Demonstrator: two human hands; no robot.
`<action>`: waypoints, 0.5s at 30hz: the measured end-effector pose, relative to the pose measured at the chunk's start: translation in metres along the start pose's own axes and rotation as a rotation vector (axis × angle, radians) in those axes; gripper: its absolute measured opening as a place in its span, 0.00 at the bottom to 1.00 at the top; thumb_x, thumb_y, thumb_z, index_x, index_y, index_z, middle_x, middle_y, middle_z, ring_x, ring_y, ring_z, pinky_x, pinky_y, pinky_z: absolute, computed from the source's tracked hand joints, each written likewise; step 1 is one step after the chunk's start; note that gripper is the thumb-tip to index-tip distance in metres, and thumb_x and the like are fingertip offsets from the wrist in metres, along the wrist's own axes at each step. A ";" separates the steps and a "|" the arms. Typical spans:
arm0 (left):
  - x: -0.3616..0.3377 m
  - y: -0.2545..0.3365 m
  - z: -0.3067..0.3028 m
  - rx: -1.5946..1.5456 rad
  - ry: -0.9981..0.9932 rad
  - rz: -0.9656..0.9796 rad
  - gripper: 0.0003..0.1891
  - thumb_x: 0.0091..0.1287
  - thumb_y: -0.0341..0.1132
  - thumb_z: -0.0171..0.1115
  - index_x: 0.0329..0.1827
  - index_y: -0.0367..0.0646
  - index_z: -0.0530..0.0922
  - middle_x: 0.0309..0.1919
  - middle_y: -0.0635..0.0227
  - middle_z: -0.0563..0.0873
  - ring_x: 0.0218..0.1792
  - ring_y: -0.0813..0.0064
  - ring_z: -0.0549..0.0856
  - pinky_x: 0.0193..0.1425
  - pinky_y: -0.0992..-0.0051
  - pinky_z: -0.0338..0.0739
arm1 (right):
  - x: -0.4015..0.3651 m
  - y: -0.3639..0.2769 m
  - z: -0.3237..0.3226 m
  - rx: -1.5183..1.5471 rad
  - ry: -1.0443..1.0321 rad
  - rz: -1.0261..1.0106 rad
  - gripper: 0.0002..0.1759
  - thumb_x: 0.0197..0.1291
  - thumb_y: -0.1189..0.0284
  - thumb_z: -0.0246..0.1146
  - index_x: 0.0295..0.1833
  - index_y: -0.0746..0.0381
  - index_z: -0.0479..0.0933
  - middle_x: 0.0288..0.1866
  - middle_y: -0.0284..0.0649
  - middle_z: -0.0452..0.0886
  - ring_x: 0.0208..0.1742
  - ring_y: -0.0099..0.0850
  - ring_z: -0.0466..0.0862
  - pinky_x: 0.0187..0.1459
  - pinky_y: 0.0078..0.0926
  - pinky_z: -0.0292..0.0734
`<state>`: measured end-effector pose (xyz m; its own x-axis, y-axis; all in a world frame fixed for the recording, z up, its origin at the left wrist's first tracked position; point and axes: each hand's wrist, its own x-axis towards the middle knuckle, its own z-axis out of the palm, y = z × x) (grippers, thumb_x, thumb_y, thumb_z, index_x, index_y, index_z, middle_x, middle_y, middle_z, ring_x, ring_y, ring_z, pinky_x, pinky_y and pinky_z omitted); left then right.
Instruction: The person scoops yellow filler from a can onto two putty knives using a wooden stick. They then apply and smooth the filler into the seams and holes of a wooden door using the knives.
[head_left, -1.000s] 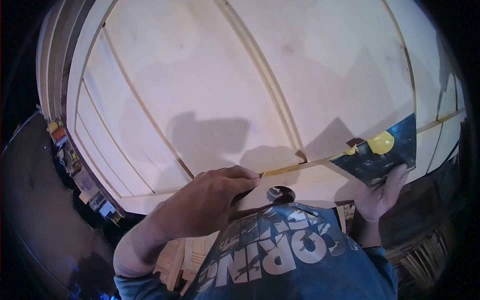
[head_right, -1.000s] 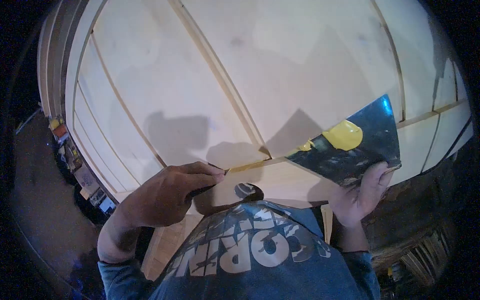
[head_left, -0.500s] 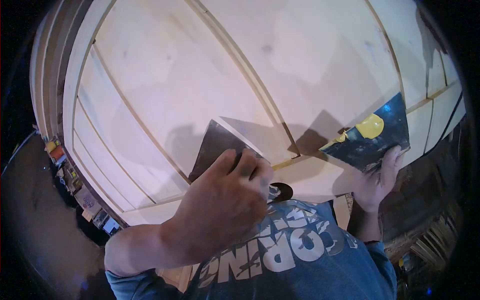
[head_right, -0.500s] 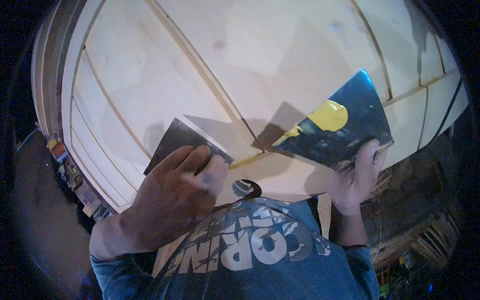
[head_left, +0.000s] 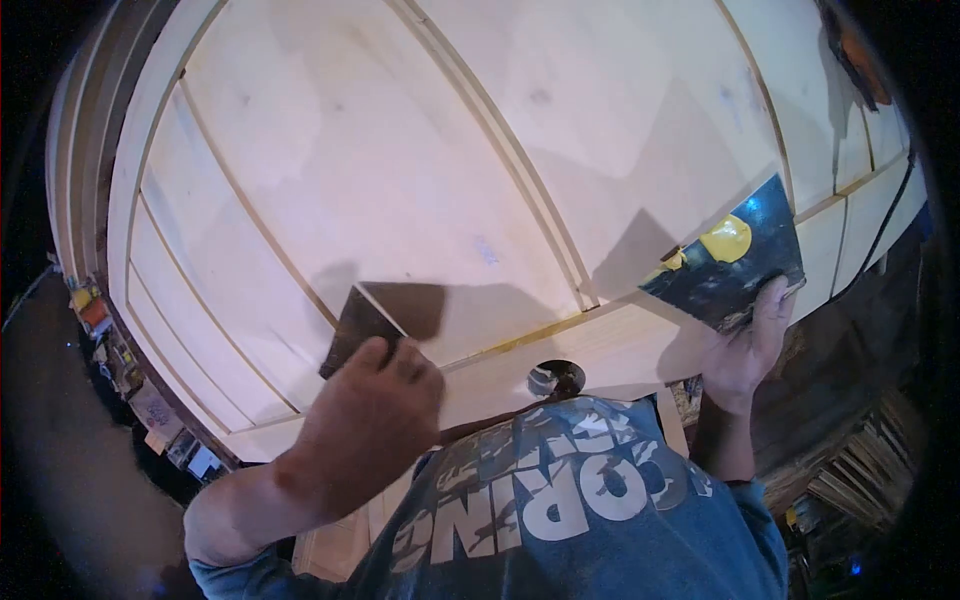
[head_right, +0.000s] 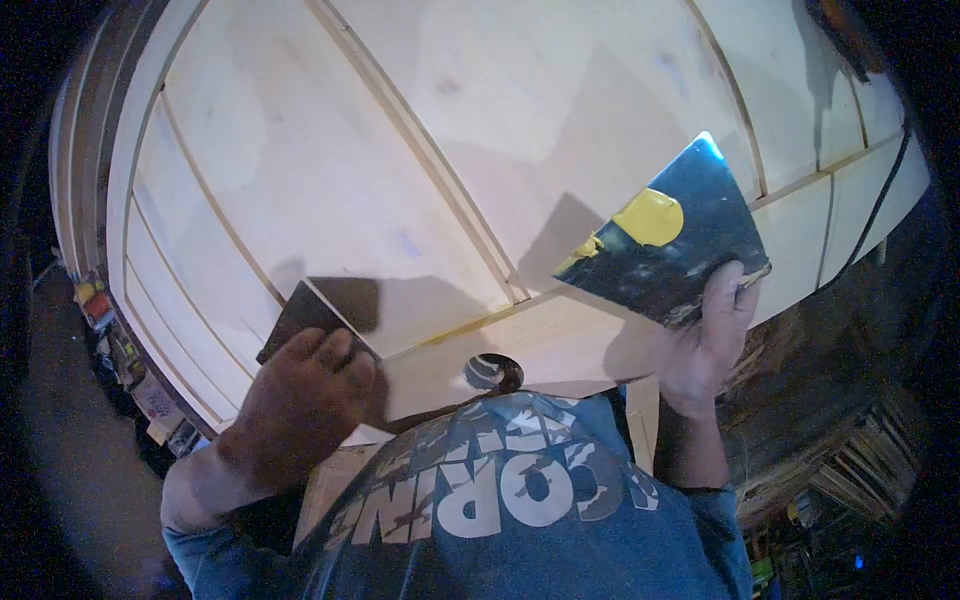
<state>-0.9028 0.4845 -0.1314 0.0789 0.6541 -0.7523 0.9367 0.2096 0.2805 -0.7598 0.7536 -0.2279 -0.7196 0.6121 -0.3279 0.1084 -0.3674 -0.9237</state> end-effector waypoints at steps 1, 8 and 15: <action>-0.006 -0.003 0.004 -0.141 0.169 -0.077 0.11 0.56 0.33 0.60 0.40 0.41 0.83 0.44 0.63 0.81 0.51 0.66 0.78 0.51 0.71 0.73 | 0.000 -0.001 0.002 0.043 -0.029 0.054 0.21 0.74 0.62 0.41 0.64 0.65 0.60 0.58 0.43 0.72 0.58 0.30 0.74 0.59 0.32 0.71; -0.004 0.014 0.017 -1.188 1.029 -0.193 0.27 0.55 0.17 0.58 0.61 0.36 0.72 0.54 0.49 0.77 0.54 0.56 0.79 0.55 0.68 0.75 | -0.016 -0.006 0.069 0.444 -0.103 0.355 0.19 0.72 0.64 0.46 0.61 0.64 0.65 0.55 0.40 0.75 0.54 0.32 0.78 0.57 0.34 0.73; 0.010 0.044 0.042 -0.672 1.119 -0.245 0.28 0.54 0.19 0.55 0.62 0.39 0.71 0.60 0.55 0.70 0.62 0.50 0.70 0.65 0.59 0.68 | -0.028 -0.028 0.098 0.580 -0.176 0.481 0.19 0.72 0.63 0.47 0.60 0.64 0.63 0.55 0.43 0.76 0.53 0.33 0.80 0.55 0.38 0.77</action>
<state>-0.8467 0.4702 -0.1518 -0.6918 0.7217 -0.0228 0.5111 0.5117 0.6906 -0.8093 0.6784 -0.1729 -0.7880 0.1901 -0.5855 0.0944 -0.9025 -0.4201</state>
